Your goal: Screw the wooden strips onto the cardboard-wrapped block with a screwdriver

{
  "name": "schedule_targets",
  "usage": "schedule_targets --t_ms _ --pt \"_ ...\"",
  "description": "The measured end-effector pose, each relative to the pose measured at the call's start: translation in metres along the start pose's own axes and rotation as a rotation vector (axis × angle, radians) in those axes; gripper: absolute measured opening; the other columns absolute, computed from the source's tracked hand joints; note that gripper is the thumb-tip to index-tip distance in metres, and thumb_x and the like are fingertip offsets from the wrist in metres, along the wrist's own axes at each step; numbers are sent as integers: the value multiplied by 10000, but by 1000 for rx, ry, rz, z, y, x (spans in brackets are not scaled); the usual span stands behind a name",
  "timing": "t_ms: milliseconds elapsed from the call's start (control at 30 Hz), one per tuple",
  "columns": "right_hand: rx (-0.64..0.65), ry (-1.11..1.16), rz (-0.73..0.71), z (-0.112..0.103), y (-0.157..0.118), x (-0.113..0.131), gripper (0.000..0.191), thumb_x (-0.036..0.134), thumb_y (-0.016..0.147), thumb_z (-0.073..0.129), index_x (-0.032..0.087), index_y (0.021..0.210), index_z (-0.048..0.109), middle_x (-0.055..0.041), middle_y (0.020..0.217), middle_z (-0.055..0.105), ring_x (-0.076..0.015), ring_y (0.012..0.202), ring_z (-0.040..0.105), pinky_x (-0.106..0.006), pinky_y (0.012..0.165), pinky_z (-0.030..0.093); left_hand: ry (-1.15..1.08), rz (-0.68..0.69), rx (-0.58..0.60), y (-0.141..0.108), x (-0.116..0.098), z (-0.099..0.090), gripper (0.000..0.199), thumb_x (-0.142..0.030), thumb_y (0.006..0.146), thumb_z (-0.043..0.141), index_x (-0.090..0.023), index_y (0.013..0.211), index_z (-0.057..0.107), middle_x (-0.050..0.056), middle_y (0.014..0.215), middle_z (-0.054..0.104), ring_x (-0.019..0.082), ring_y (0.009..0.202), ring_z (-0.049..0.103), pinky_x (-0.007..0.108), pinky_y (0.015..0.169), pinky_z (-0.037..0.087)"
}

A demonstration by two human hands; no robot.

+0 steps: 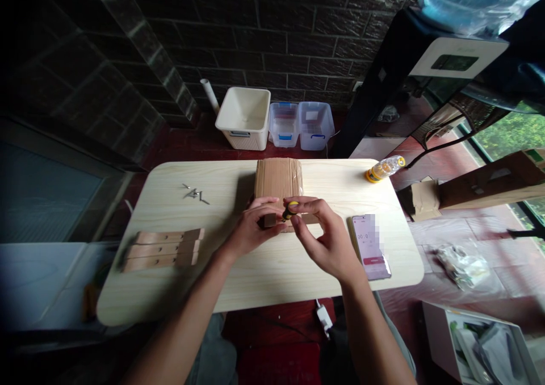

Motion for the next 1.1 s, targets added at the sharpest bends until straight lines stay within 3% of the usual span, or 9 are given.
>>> schedule_targets --t_ms 367,967,1100 --pt "130 17 46 2 -16 21 205 335 919 661 233 1088 603 -117 1284 631 -244 1221 602 -427 990 539 15 -30 6 -26 -12 1 177 -335 817 758 -232 957 724 69 1063 724 263 1278 547 431 1060 471" --pt "98 36 36 27 -136 74 164 319 965 574 224 1098 588 -124 1271 633 -228 1187 622 -419 984 539 41 -51 -54 -138 -66 14 196 -341 810 755 -240 977 738 80 1075 712 263 1260 556 427 1057 480" --pt "99 2 14 27 -150 81 199 350 968 560 228 1124 582 -120 1247 641 -224 1161 634 -408 964 549 67 -101 -61 -149 -71 16 262 -362 781 775 -242 1011 744 106 1224 654 275 1239 582 425 1045 490"
Point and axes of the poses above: each hand's wrist, its own y-axis towards the middle knuckle, its own z-axis out of the palm, x = y × z, the point moved 3 cm from there along y, towards the middle knuckle
